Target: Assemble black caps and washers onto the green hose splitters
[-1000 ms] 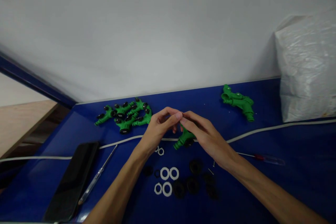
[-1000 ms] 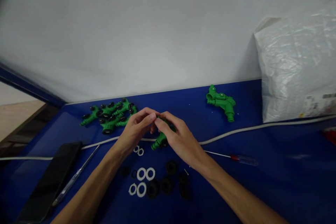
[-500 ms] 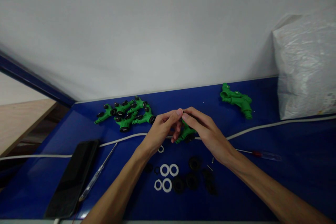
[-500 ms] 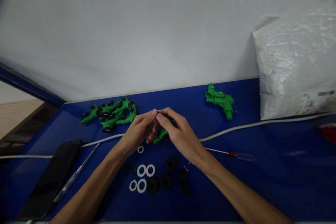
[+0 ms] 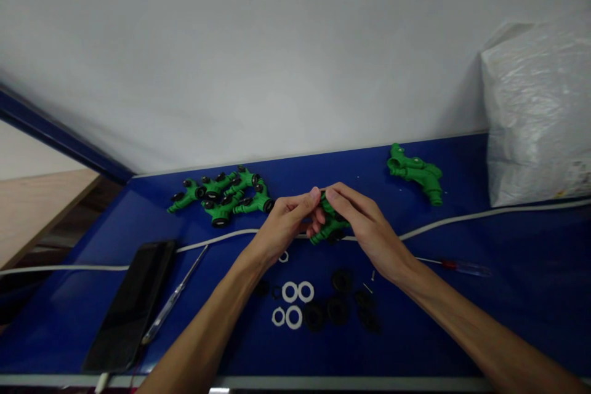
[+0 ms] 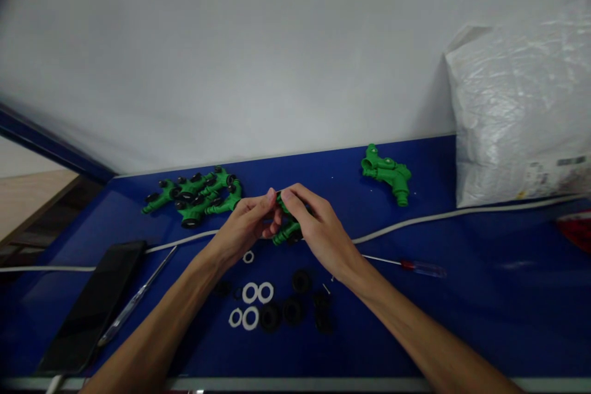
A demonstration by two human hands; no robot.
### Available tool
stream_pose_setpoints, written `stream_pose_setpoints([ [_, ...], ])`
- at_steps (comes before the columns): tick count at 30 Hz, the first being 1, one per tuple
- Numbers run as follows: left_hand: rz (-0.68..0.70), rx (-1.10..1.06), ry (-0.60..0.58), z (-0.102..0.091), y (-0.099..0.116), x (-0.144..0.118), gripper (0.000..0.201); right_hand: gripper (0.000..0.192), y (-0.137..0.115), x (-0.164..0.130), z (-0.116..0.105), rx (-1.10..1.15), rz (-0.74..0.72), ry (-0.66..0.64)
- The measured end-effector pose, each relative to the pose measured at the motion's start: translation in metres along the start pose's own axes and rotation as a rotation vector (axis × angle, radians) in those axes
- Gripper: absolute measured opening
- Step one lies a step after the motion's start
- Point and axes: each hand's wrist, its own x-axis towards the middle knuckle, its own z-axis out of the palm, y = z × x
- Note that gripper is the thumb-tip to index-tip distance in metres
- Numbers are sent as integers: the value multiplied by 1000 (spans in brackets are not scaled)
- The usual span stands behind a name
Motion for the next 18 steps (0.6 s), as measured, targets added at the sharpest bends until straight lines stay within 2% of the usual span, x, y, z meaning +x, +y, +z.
stream_pose_setpoints([
  [4, 18, -21, -13, 0, 0, 0, 60, 34, 0, -1, 1, -31, -17, 5],
  [8, 24, -28, 22, 3, 0, 0, 59, 34, 0, -2, 1, -90, -43, 34],
  [18, 28, -160, 66, 14, -7, -3, 53, 39, 4, -5, 3, -260, -61, 175],
])
